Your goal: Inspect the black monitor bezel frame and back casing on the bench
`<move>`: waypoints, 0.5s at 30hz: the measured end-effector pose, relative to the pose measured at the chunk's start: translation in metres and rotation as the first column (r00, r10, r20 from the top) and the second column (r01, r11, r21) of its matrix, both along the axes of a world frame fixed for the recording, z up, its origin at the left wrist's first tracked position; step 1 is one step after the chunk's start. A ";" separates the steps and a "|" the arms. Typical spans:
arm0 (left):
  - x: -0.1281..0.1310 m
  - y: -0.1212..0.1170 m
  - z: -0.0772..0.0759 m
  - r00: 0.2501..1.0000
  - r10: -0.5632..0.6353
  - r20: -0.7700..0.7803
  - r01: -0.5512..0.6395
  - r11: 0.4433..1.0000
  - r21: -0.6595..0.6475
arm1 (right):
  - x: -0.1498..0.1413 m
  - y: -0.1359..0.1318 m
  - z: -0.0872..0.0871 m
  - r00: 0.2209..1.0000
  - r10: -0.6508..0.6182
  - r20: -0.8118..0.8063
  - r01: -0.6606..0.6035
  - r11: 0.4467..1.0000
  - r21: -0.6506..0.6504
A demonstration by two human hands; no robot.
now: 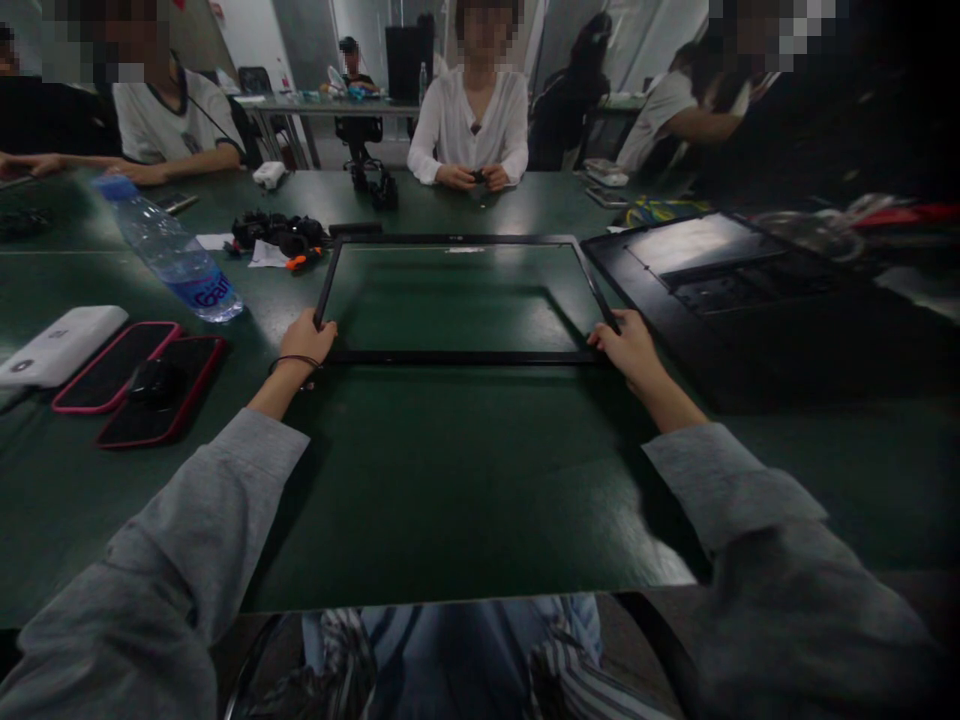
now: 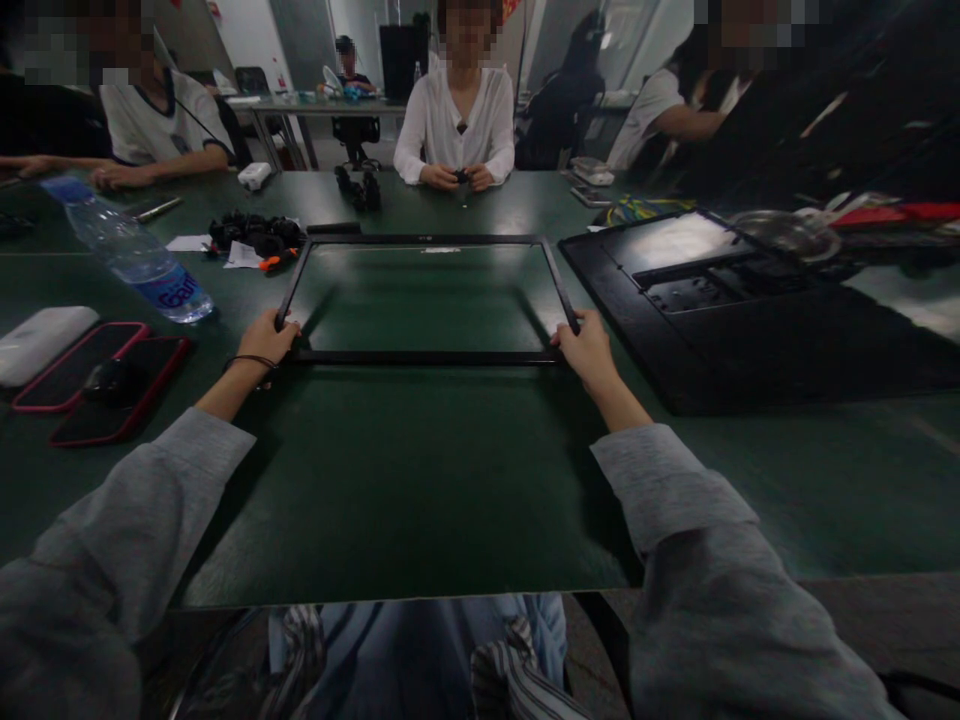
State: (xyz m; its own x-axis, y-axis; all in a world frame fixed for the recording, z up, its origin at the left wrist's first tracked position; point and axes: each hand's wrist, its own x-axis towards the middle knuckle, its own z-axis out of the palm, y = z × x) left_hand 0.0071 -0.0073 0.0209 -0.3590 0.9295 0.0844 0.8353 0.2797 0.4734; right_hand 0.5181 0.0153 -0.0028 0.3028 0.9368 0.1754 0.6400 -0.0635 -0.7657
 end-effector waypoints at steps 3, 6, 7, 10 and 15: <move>0.000 0.000 0.000 1.000 -0.001 -0.002 0.001 1.000 0.000 | 0.000 0.000 0.000 1.000 -0.027 -0.007 0.027 1.000 0.009; 0.000 -0.001 0.001 1.000 -0.013 0.007 0.013 1.000 0.001 | -0.001 -0.001 0.001 0.999 -0.030 -0.019 0.030 1.000 0.008; 0.001 -0.001 0.001 1.000 -0.015 0.010 0.015 1.000 -0.001 | -0.002 -0.001 0.001 0.999 -0.030 -0.019 0.031 1.000 0.006; 0.001 -0.002 0.002 1.000 -0.013 0.015 0.013 1.000 0.002 | -0.002 -0.001 0.001 0.999 -0.027 -0.018 0.027 1.000 0.000; 0.001 -0.002 0.001 1.000 -0.001 0.021 0.001 1.000 0.010 | -0.003 -0.002 0.003 0.999 -0.007 -0.034 0.007 1.000 0.015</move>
State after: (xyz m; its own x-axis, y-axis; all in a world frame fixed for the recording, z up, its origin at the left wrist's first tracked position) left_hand 0.0080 -0.0090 0.0220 -0.3599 0.9290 0.0865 0.8255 0.2739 0.4934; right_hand 0.5146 0.0128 0.0000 0.3152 0.9320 0.1791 0.6134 -0.0561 -0.7878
